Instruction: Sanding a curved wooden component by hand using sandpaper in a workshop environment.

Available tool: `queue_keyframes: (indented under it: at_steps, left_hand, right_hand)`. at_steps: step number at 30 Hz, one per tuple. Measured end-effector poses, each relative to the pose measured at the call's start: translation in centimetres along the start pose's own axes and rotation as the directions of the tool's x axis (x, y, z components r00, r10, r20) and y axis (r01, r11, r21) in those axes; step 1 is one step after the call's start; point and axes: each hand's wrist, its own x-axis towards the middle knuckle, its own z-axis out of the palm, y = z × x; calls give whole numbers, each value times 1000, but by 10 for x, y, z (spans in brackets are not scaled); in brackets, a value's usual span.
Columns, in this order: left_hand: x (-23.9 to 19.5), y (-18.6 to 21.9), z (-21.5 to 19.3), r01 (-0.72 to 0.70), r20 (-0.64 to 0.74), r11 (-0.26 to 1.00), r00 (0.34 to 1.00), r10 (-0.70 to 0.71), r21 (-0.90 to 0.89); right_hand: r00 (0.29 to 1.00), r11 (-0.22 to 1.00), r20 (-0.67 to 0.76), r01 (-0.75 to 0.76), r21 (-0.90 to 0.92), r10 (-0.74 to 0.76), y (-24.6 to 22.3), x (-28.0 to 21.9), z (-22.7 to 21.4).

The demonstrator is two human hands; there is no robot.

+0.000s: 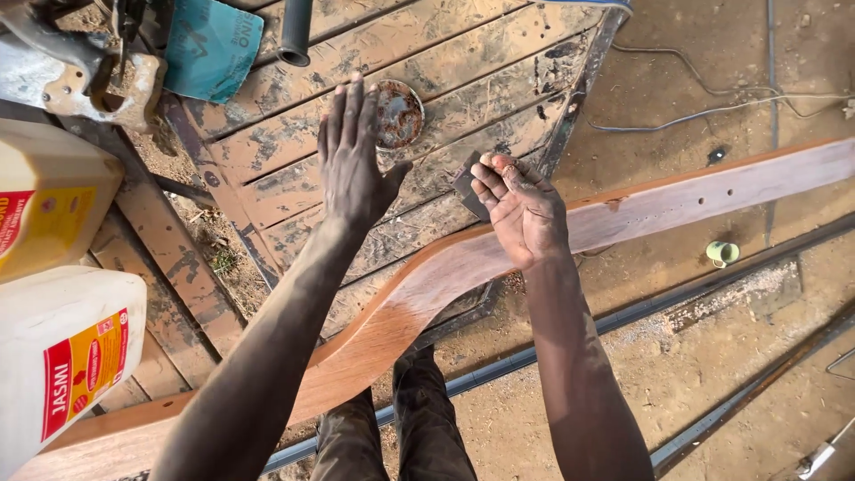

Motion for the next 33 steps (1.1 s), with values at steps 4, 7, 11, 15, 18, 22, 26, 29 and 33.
queue_keyframes:
  at_steps: [4, 7, 11, 15, 18, 22, 26, 29, 33]
  left_hand:
    - [-92, 29, -17, -6, -171, 933, 983, -60, -361]
    - [-150, 56, -23, -84, -272, 868, 960, -60, -490]
    - [-197, 118, -32, 169, 86, 303, 959, -269, -938]
    - [-218, 172, -38, 296, 324, -151, 919, -223, -943]
    - [-236, 189, -92, 124, 150, 260, 985, 82, -958]
    - [-231, 120, -41, -3, -22, 631, 1000, -22, -776]
    - [-238, 33, 15, 268, 30, 956, 963, -266, -120]
    - [-268, 9, 35, 263, 188, 953, 939, -288, 149]
    - [-270, 3, 45, 237, 257, 949, 923, -287, 207]
  right_hand:
    - [989, 996, -145, 19, -88, -32, 2, -12, -17]
    - [967, 991, -253, 6, -137, -41, 2, -47, -9]
    - [981, 903, -195, -87, -420, 4, 22, -141, 53]
    - [974, 416, -67, 29, -909, -215, 48, -206, 25]
    - [904, 205, -28, 67, -977, -426, 19, -192, -15]
    - [934, 234, 62, 152, -960, -352, 0, -129, -11]
    - [921, -266, 228, 144, -953, -315, 18, -10, -53]
    - [984, -463, 23, -64, -884, -179, 43, 45, -52]
    - [990, -564, -104, -137, -814, -91, 58, 52, -7]
